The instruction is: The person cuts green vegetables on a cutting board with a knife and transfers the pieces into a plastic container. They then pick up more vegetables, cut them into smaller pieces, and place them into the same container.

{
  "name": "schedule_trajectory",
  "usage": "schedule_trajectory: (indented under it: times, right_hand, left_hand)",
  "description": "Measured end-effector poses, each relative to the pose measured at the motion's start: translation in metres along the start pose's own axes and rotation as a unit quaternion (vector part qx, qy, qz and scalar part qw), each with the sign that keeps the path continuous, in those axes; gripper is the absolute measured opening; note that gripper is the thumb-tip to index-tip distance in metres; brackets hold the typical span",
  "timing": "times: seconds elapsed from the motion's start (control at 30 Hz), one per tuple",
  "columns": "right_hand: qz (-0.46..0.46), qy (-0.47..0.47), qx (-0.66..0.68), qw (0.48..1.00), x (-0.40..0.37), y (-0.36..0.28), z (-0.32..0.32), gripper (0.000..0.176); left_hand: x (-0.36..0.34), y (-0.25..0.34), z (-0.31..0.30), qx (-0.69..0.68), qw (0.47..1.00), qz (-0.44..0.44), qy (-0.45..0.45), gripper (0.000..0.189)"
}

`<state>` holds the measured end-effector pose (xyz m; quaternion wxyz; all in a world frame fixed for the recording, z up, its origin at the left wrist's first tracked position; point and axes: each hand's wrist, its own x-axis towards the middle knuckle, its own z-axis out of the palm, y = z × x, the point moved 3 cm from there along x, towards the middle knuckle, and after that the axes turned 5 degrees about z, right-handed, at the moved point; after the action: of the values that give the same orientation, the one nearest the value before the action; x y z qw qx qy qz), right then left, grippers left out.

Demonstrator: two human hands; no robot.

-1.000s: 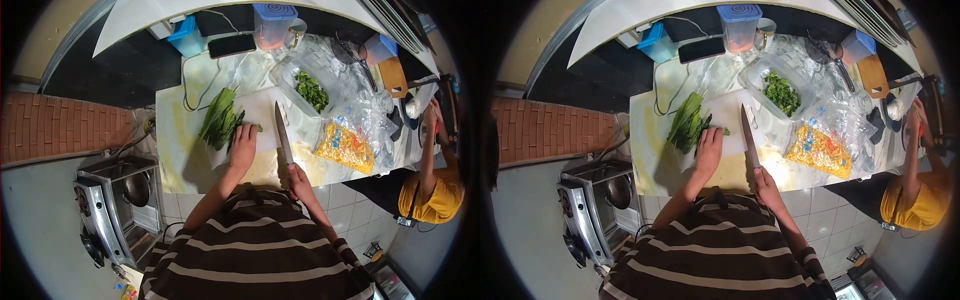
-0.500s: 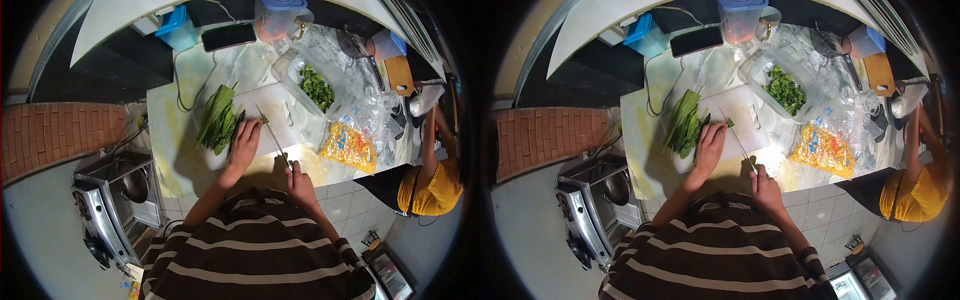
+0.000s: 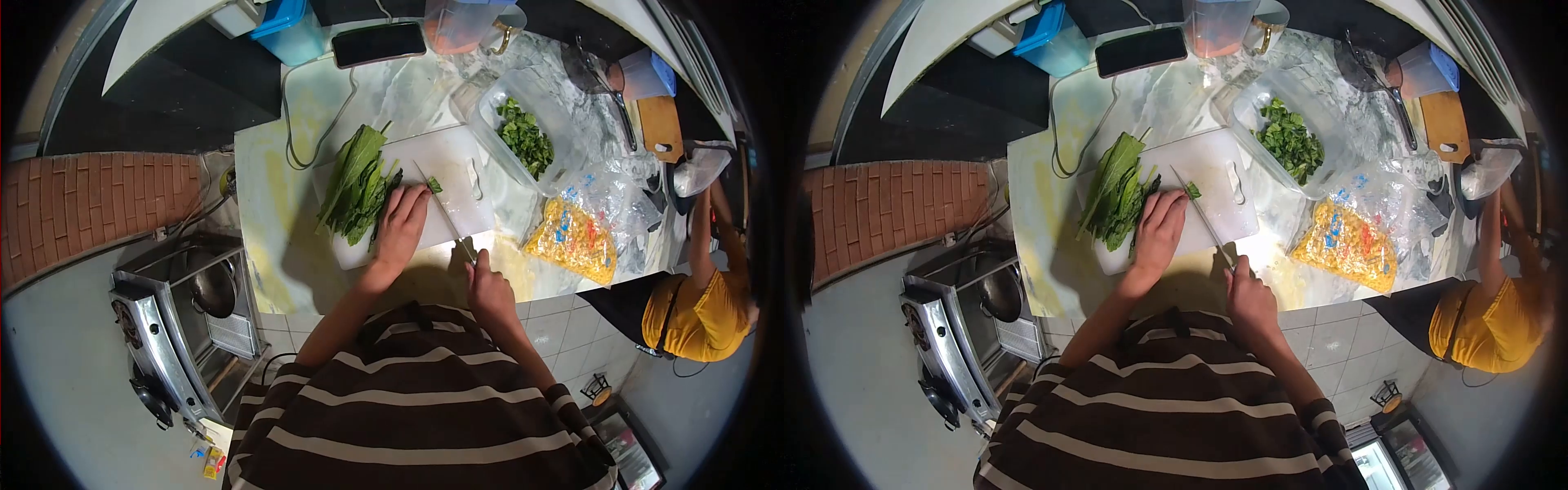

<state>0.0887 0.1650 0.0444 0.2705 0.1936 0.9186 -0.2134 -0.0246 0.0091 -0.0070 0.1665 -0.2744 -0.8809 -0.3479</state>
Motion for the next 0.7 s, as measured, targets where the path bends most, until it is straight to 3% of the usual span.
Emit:
schedule_trajectory:
  times: [0.47, 0.67, 0.7]
  right_hand:
    - [-0.004, 0.0, 0.0, 1.0, -0.015, 0.023, -0.002, 0.027]
    - [-0.038, -0.033, 0.198, 0.979, -0.02, 0.036, 0.002, 0.043]
    - [-0.001, -0.073, 0.254, 0.964, -0.02, 0.039, 0.004, 0.047]
  left_hand:
    - [-0.001, -0.001, 0.003, 0.048, 0.998, -0.036, 0.006, 0.024]
    - [0.009, 0.012, -0.008, 0.047, 0.998, -0.025, -0.04, 0.035]
    - [0.015, 0.016, -0.011, 0.067, 0.996, -0.002, -0.051, 0.038]
